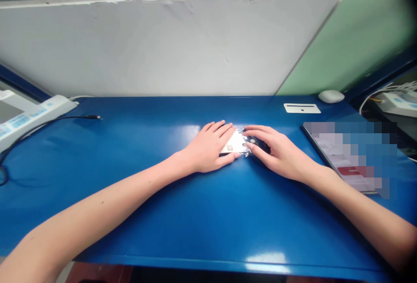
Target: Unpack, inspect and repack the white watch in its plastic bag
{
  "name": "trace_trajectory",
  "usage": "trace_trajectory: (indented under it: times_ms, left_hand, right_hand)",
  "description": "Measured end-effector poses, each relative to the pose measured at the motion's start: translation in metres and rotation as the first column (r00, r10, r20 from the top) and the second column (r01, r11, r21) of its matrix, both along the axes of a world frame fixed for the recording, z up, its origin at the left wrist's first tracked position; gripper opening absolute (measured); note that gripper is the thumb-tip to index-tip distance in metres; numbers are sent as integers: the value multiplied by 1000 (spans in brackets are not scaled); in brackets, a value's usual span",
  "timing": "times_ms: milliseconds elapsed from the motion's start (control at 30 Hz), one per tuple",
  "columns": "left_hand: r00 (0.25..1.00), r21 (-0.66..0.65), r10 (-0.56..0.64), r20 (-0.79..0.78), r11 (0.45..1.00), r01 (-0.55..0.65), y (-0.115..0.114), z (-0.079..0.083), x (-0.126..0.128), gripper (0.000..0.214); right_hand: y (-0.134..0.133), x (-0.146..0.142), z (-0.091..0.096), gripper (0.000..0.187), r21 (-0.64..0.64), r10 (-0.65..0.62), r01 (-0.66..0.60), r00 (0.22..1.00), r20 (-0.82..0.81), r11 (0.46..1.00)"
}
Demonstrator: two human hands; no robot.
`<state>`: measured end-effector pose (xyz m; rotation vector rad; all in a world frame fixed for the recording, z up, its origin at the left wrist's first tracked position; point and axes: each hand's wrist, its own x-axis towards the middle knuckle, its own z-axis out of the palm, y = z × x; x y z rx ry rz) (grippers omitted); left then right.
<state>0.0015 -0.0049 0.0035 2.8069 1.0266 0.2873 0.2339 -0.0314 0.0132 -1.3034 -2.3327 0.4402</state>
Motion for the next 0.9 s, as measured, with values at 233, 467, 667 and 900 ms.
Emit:
trace_trajectory:
  times_ms: [233, 467, 667, 900]
  left_hand:
    - [1000, -26, -2, -29, 1000, 2, 0, 2, -1, 69]
    - [1000, -22, 1, 1, 1000, -1, -1, 1, 0, 68]
    - [1000, -32, 4, -5, 999, -4, -1, 4, 0, 69]
    - [1000, -36, 3, -15, 999, -4, -2, 4, -1, 71]
  right_hand:
    - [0, 0, 6, 37, -156, -95, 69, 982, -164, 985]
    - [4, 2, 9, 45, -427, -250, 43, 861, -443, 903]
    - [11, 3, 17, 39, -654, -457, 52, 757, -467, 754]
    - [9, 2, 16, 33, -576, -374, 52, 807, -458, 816]
